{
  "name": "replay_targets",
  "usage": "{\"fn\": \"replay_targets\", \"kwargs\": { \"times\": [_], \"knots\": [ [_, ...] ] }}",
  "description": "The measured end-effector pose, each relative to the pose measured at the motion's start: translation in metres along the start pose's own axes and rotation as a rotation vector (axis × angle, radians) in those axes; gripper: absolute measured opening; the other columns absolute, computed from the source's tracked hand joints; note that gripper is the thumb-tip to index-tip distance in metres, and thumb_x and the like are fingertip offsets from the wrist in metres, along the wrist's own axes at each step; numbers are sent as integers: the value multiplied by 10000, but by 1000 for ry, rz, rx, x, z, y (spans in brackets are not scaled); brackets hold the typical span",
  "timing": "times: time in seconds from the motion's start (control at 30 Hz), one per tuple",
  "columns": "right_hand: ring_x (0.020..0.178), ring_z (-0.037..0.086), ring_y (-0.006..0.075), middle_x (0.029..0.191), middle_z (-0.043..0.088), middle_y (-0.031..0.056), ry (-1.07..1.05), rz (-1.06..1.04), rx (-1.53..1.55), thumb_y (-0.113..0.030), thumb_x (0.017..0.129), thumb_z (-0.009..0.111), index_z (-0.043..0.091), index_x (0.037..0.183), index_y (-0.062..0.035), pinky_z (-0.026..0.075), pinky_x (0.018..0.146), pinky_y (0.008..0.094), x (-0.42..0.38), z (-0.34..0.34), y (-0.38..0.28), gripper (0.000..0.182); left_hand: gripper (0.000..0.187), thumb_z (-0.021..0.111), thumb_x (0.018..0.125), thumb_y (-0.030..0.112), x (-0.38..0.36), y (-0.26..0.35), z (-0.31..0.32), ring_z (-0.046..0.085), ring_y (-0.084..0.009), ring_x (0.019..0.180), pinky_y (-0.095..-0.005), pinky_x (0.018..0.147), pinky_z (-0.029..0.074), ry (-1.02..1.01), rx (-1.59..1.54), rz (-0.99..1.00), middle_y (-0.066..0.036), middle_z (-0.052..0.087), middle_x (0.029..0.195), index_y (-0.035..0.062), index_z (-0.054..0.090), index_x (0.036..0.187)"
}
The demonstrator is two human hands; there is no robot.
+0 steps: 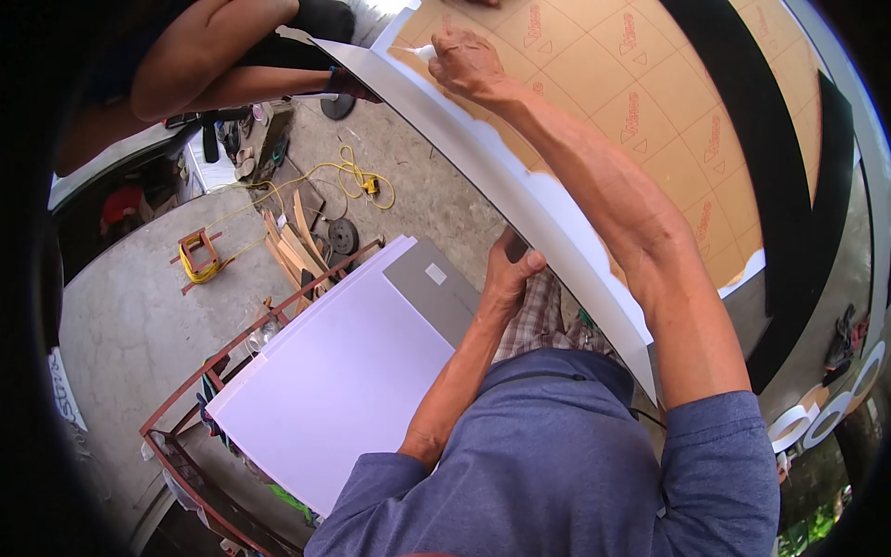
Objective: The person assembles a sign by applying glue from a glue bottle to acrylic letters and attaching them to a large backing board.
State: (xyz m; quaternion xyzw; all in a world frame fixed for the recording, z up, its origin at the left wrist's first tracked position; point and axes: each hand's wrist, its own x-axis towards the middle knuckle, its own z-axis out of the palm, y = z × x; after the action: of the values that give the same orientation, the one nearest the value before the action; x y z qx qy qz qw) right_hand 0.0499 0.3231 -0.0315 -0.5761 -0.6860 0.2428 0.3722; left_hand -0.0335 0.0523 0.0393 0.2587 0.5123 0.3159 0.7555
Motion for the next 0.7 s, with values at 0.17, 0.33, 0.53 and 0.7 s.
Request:
{"fn": "replay_targets", "kwargs": {
  "times": [0.17,0.33,0.53,0.7],
  "knots": [
    [899,633,370,933,645,196,-11,-22,-3,-224,867,629,665,1029,-3,500,809,465,-1,-3,-1,276,1191,904,615,519,0,2,0,478,-319,1326,-403,1089,416,-9,2,6,-213,477,1406,-92,334,1463],
    [919,628,373,939,640,196,-16,-11,-10,-226,870,628,653,1036,-5,496,825,465,-1,-4,-2,278,1182,901,618,513,0,1,-1,474,-324,1331,-407,1095,408,2,14,5,-219,475,1410,-92,338,1463],
    [910,631,374,936,642,195,1,-48,-8,-217,875,625,646,1028,4,499,818,462,2,-5,-1,269,1215,910,601,506,-1,0,1,460,-340,1344,-410,1101,402,17,-6,5,-230,457,1424,-95,316,1474],
    [901,629,377,938,639,194,0,-70,-39,-207,881,620,621,1032,10,499,814,464,6,-5,-1,264,1232,915,598,498,-1,0,0,449,-346,1354,-409,1107,396,16,-10,-6,-231,442,1439,-99,297,1481]
  ]
}}
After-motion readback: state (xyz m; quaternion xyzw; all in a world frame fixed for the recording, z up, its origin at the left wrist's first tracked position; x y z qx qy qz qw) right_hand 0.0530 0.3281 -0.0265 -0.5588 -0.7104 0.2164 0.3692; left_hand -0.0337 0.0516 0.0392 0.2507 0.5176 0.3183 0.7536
